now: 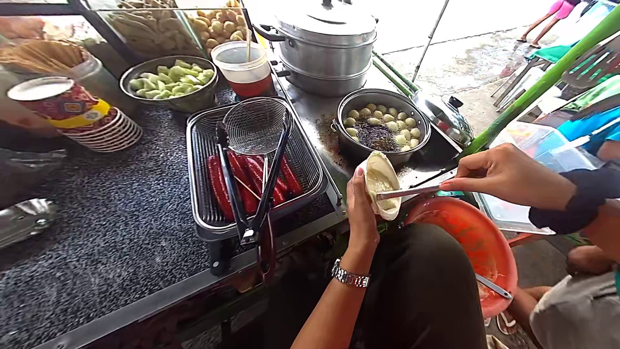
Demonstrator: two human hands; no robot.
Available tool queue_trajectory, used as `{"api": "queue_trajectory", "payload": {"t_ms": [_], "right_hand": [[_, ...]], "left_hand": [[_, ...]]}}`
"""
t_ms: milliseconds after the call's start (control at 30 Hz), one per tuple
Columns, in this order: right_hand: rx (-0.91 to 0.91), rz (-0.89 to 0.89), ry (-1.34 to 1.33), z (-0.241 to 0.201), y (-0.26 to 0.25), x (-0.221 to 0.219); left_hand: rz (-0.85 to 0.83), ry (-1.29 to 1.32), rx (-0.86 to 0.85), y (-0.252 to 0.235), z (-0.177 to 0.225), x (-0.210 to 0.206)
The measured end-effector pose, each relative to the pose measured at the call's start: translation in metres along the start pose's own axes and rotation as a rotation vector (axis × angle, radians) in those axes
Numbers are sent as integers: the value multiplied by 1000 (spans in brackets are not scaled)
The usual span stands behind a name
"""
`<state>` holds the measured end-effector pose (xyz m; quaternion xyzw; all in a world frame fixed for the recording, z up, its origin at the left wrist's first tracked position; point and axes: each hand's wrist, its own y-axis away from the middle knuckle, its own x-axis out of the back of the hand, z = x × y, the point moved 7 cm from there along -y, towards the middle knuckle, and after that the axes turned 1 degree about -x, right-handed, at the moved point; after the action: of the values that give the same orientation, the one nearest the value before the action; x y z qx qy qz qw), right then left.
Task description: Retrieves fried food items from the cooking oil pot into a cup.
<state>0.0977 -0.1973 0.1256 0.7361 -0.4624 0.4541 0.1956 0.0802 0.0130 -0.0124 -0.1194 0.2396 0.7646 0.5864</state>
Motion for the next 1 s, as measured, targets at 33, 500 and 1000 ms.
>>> {"api": "queue_trajectory", "payload": {"t_ms": [33, 500, 1000], "right_hand": [[-184, -58, -222, 13, 1, -6], [193, 458, 736, 62, -31, -17], [390, 345, 343, 11, -5, 22]], "left_hand": [[1, -2, -6, 0, 0, 1], [44, 97, 101, 3, -3, 7], [33, 106, 110, 1, 7, 4]]}}
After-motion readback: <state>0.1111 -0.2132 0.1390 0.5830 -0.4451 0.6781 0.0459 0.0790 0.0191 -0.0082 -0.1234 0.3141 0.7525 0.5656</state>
